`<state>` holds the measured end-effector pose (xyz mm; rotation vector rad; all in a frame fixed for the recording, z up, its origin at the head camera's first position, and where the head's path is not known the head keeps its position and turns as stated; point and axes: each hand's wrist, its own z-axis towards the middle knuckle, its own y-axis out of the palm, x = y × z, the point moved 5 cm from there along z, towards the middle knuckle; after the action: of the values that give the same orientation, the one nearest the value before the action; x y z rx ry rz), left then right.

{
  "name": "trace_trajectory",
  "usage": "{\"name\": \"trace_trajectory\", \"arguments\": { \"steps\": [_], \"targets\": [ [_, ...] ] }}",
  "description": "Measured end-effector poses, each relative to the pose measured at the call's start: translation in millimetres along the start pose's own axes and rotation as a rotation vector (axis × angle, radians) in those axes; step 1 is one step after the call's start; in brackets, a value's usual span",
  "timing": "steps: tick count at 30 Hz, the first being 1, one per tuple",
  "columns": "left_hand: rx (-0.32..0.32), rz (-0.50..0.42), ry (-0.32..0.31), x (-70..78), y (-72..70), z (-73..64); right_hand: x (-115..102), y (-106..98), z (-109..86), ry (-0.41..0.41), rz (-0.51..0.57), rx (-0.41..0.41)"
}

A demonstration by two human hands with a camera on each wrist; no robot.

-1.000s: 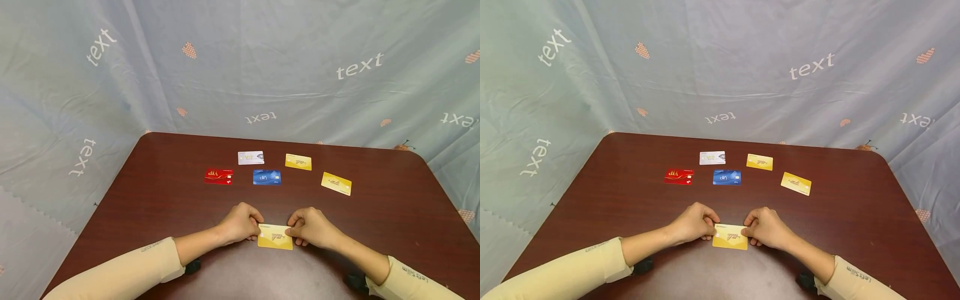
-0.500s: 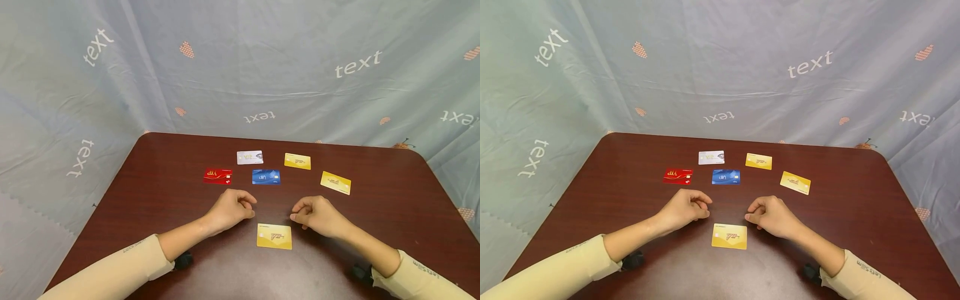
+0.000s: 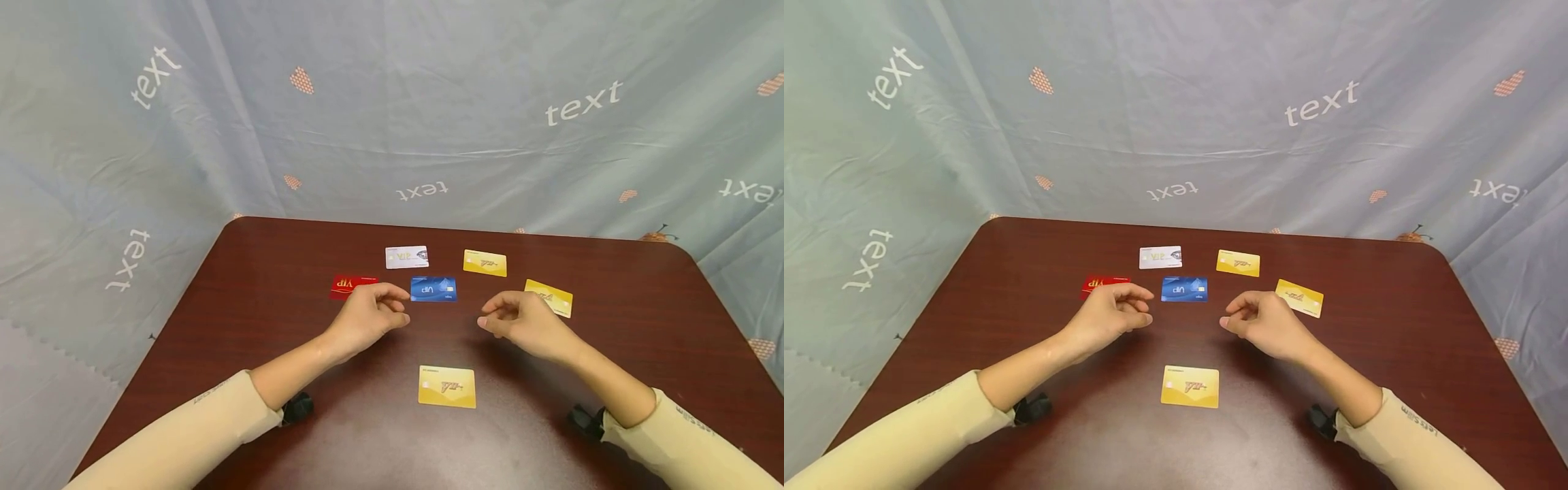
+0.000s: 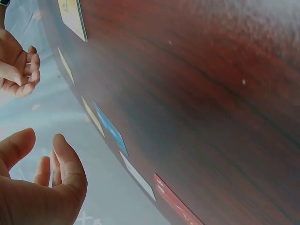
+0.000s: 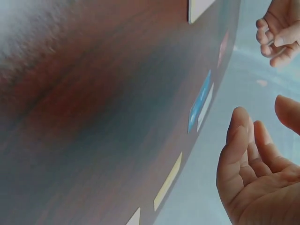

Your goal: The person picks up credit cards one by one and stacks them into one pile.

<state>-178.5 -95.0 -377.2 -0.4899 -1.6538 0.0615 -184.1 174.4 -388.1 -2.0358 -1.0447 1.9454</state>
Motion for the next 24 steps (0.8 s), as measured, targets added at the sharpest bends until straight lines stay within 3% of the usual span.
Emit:
{"name": "trace_trajectory", "arguments": {
  "steps": [12, 24],
  "targets": [
    [0.082, 0.004, 0.042, -2.3, -12.1, 26.8, -5, -7, 25.3, -0.048, -0.008, 0.055],
    [0.069, -0.032, 0.021, -11.7, -13.6, 52.0, -1, -4, 54.0, -0.057, -0.003, 0.065]
  ]
}}
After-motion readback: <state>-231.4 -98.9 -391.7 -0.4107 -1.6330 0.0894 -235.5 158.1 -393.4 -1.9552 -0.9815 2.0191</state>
